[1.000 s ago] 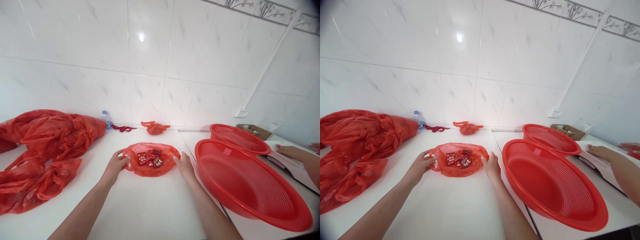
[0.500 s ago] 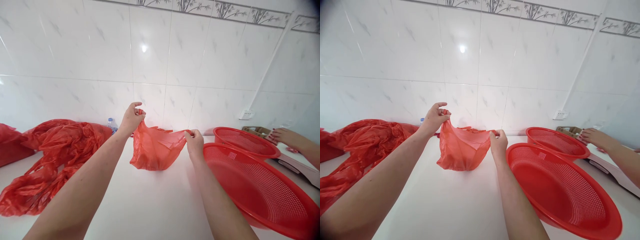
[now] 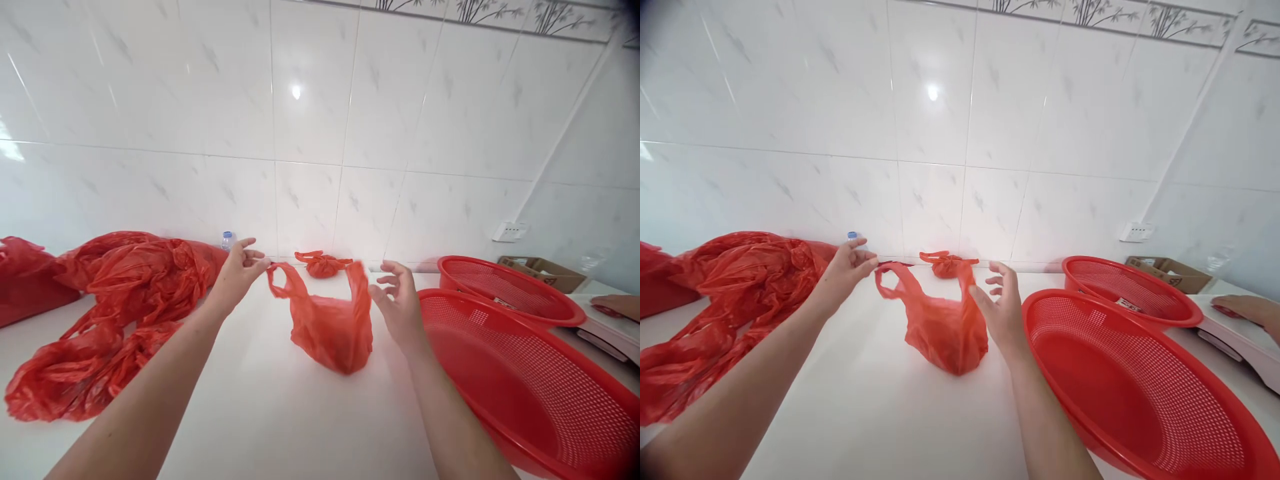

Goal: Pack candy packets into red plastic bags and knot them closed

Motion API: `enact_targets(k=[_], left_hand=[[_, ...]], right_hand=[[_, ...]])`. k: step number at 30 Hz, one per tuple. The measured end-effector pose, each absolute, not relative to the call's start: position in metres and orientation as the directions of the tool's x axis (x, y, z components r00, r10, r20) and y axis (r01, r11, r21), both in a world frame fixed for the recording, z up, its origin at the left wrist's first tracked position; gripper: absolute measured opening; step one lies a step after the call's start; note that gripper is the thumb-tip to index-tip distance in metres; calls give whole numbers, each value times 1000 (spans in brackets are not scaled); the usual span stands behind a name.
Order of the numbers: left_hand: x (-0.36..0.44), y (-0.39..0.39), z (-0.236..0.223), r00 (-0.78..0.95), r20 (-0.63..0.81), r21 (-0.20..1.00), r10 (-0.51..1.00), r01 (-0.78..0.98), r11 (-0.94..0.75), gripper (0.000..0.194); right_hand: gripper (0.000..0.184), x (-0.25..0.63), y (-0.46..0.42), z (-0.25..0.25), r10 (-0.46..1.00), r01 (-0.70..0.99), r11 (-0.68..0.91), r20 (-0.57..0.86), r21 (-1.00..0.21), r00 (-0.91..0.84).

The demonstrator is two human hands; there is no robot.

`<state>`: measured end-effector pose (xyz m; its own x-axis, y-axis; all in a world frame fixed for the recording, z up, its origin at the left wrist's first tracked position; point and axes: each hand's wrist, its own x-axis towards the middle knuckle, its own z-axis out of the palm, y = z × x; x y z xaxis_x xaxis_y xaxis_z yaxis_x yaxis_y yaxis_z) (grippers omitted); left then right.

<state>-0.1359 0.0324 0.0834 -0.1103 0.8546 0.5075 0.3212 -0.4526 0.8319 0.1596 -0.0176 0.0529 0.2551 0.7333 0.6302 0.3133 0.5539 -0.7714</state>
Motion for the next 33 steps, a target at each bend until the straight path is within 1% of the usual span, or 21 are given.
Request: enact_targets(k=[2,3,7,9,10,11,12,13,14,15,16,17,19,20,22,24,26,27,29,30,33], left_hand=[[-145,26,54,-96,433,864,896,327,-382,67],[-148,24,38,-62,377,884,924,321,-339,69],[-141,18,-15,189,108,967,976,207,-147,84],[-126,18,-29,343,51,990,938,106,-92,91],[-116,19,-34,402,53,995,914,57,-83,92],[-106,19,-36,442,74,996,894,11,-88,90],[-97,20,-38,458,108,994,882,-29,-107,86],[-88,20,-38,455,146,989,879,-60,-134,80],[-80,22,-38,441,172,985,881,-77,-154,72],[-75,23,-38,426,176,984,887,-79,-157,62],[-71,26,-38,413,157,987,897,-78,-137,51],[-69,29,-38,400,126,991,908,-91,-97,41],[-69,36,-38,332,73,979,940,-203,-5,31],[-70,40,-38,272,65,955,960,-295,19,31],[-75,48,-39,133,51,882,990,-471,18,29],[-79,53,-42,46,9,826,999,-563,18,28],[-81,57,-48,19,-59,795,998,-604,59,27],[-82,60,-51,8,-96,783,995,-616,80,26],[-81,65,-59,-19,-162,763,987,-636,113,23],[-80,68,-63,-32,-189,754,981,-645,125,21],[-76,77,-73,-58,-239,730,969,-669,140,17]], right_hand=[[62,163,-21,23,752,331,480,575,-813,322],[70,166,-23,8,790,318,433,525,-843,317],[99,175,-27,-31,961,277,219,256,-936,106],[109,177,-27,-39,983,260,180,185,-949,-6],[112,176,-26,-41,984,246,180,174,-952,-45],[111,175,-25,-43,982,233,186,173,-954,-74],[104,172,-22,-45,980,229,194,175,-954,-99],[88,170,-20,-46,978,240,194,171,-951,-116],[66,167,-16,-47,980,268,188,161,-945,-121],[42,165,-11,-46,982,305,181,154,-935,-109],[24,164,-6,-45,984,334,178,161,-926,-77],[19,163,-1,-41,983,345,178,181,-922,-24],[21,164,10,-31,962,272,191,235,-943,139],[20,164,16,-26,945,181,209,246,-961,218],[22,165,25,-17,933,-73,227,195,-971,303],[27,163,32,-14,954,-328,216,126,-920,272],[34,159,36,-19,983,-501,166,102,-850,154],[37,157,38,-23,992,-548,129,101,-826,81],[39,154,42,-34,994,-569,71,103,-820,-25],[38,153,45,-40,995,-555,67,99,-829,-27],[35,152,51,-52,991,-518,125,84,-846,101]])
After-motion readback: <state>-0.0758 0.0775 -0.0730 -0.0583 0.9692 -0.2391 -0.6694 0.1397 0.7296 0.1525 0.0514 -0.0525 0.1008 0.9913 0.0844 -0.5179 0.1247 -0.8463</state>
